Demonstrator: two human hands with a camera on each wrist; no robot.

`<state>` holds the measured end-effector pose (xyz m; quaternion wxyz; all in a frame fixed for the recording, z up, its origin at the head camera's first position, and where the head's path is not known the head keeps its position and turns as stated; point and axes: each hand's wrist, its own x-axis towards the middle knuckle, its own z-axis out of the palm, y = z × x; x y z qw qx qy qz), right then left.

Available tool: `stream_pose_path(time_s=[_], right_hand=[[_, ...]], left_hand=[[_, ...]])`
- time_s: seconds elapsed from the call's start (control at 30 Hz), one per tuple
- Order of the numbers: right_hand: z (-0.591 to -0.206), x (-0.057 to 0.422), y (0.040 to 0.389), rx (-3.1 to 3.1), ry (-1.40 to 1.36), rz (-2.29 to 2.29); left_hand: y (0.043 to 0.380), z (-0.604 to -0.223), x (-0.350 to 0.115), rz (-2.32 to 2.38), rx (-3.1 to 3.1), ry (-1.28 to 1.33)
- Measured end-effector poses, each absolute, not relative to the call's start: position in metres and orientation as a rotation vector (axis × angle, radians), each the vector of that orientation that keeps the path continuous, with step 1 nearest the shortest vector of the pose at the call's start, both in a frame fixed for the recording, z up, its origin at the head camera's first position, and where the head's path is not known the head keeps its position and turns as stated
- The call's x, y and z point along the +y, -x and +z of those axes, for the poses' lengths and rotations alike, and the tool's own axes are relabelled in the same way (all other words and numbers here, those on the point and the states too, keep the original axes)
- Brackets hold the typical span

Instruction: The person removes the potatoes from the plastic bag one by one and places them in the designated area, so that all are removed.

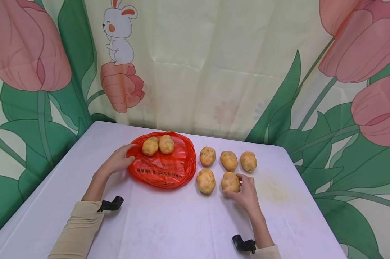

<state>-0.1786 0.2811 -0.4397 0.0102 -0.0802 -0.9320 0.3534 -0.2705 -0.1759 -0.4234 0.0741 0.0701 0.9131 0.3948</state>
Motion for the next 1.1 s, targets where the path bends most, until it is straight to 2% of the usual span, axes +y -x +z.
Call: stream_pose_path(time_s=[0.6,1.1], right_hand=[[-0.436,0.277,0.177,-2.882,0.222,1.122],[-0.416,0.229,0.185,-2.750,0.111,1.226]], left_hand=[[0.269,-0.423,-0.176,1.179,2.754,-0.216],[0.269,-0.422,-0.176,1.196,2.741,-0.204]])
